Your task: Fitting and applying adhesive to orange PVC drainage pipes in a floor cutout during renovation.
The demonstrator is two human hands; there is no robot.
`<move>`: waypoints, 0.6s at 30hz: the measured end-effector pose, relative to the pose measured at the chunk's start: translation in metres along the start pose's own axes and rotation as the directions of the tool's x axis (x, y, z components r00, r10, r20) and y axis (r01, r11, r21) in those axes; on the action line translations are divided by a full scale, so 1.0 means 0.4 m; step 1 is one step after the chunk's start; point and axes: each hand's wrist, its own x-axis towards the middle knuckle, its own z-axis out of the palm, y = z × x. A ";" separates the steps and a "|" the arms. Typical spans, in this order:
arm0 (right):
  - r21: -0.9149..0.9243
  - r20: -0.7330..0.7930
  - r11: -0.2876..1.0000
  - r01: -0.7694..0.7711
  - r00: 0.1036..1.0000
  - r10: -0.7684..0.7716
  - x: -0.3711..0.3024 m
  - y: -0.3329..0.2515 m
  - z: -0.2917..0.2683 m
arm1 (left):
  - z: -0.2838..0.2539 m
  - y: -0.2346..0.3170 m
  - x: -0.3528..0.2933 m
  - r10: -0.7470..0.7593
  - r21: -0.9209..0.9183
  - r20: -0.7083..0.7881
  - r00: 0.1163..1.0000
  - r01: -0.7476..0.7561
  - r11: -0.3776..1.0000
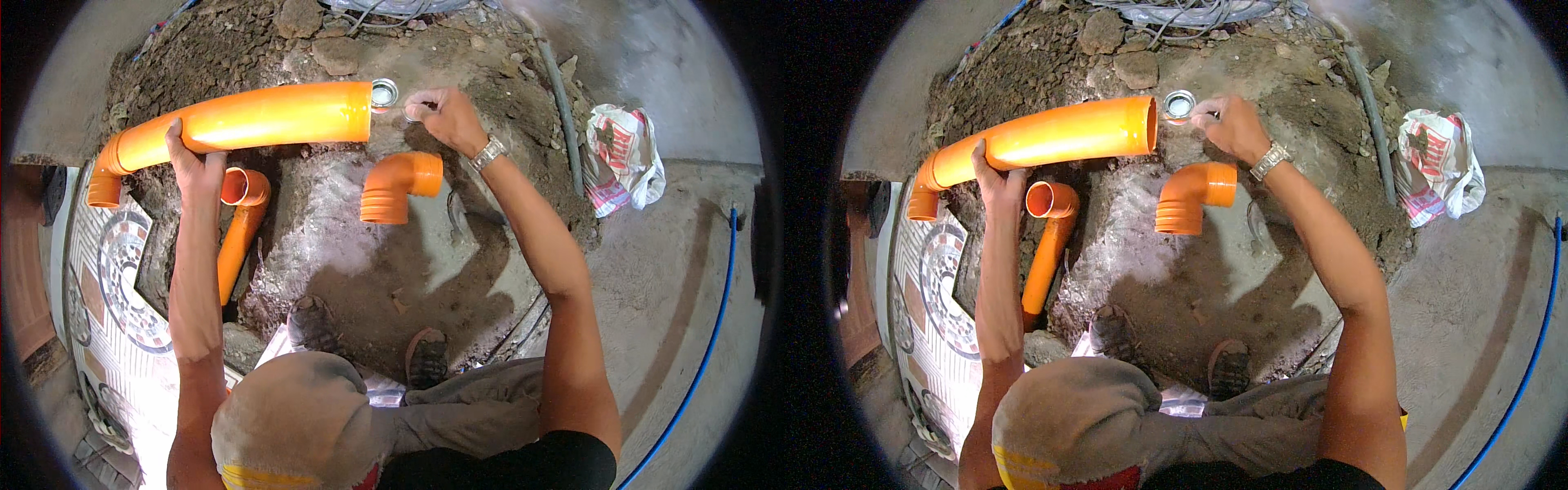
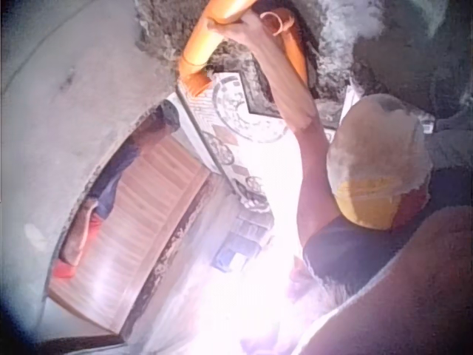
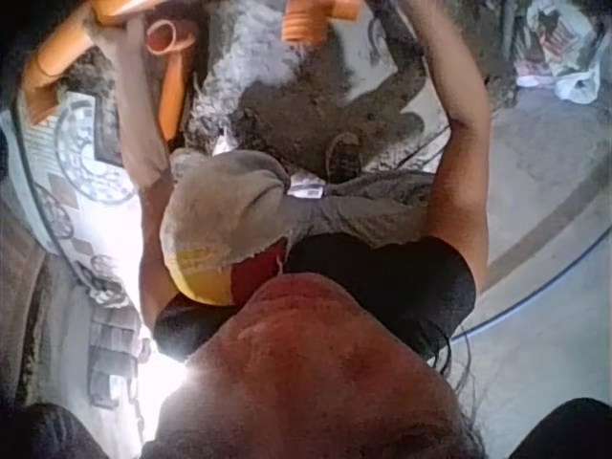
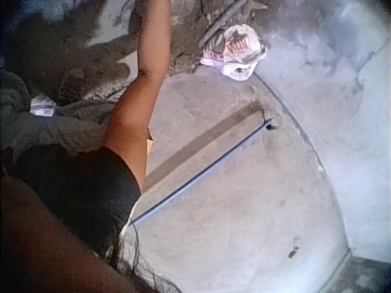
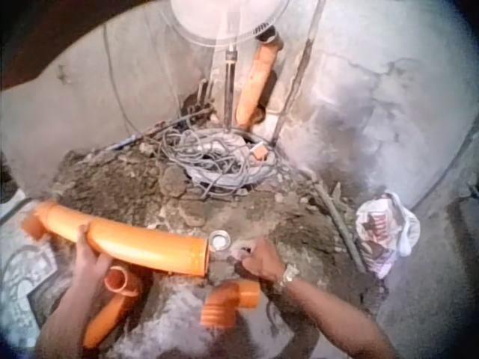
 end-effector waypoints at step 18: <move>-0.052 -0.173 0.998 0.043 0.984 -0.051 0.017 -0.074 -0.027 | -0.046 0.008 0.020 0.024 0.050 0.036 0.999 -0.026 0.998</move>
